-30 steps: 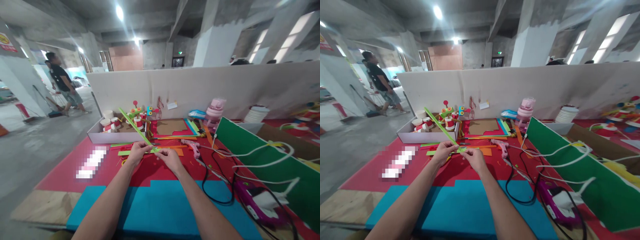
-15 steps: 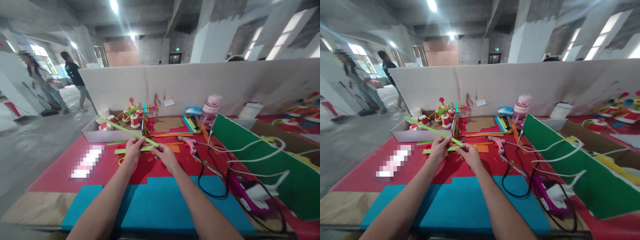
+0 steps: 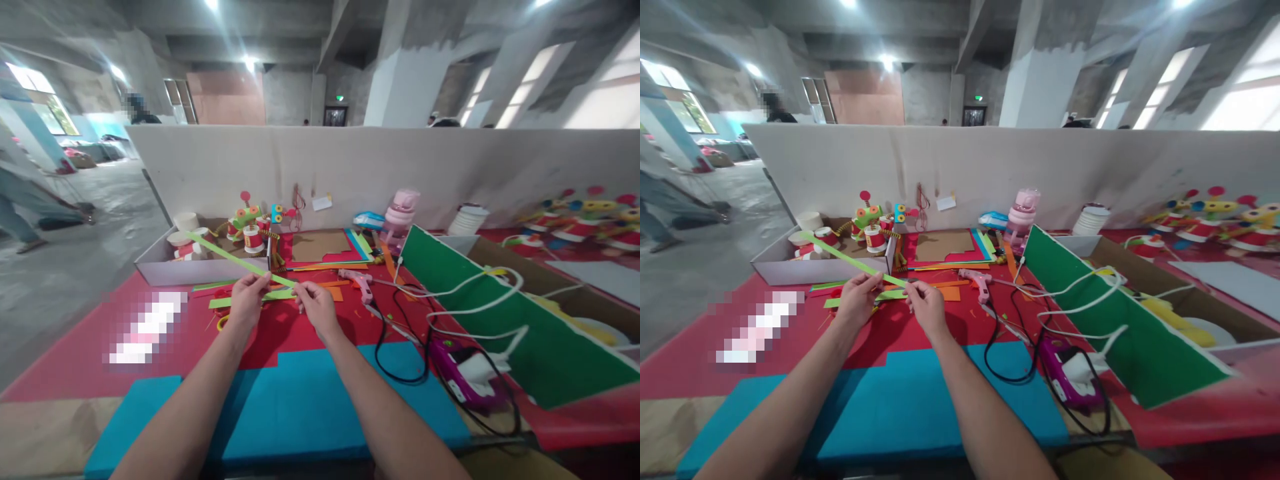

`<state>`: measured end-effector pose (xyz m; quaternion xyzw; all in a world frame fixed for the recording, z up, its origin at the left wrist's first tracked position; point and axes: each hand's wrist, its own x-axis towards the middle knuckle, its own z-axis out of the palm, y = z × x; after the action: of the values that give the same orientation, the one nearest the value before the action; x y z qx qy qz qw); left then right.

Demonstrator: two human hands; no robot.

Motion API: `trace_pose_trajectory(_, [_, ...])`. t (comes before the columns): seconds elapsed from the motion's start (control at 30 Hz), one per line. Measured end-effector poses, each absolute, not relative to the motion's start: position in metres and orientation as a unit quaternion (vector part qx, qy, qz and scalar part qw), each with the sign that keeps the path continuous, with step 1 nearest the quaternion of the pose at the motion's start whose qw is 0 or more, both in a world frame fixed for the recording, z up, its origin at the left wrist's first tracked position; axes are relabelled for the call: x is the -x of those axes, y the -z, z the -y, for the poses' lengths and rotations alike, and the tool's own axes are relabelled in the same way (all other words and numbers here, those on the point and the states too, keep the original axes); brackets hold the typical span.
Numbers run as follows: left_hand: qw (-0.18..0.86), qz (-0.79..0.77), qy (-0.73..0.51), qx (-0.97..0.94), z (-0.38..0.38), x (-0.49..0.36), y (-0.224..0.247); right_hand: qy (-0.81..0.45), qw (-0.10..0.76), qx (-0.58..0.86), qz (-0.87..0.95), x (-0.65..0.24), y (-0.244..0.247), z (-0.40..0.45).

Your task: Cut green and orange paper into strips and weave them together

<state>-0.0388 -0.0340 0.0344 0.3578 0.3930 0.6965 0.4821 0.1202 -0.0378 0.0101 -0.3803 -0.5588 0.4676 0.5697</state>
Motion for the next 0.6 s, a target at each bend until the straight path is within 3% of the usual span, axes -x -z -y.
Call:
trace_pose_trajectory(0.17, [0.420,-0.437,-0.685,-0.404,0.030,0.052,-0.033,-0.350,0.627,0.444,0.536,-0.143,-0.018,0.032])
trace_pose_trajectory(0.27, [0.352,-0.497,-0.613,-0.503,0.033,0.040,-0.026,-0.335,0.576,0.432,0.608,-0.142,-0.022,0.036])
trace_pose_trajectory(0.37, [0.302,-0.496,-0.591,-0.560,0.037,0.024,-0.019,-0.397,0.523,0.409,0.634,-0.128,-0.019,0.043])
trace_pose_trajectory(0.6, [0.384,-0.451,-0.585,-0.554,0.037,0.017,-0.012,-0.435,0.544,0.356,0.622,-0.116,-0.011,0.041])
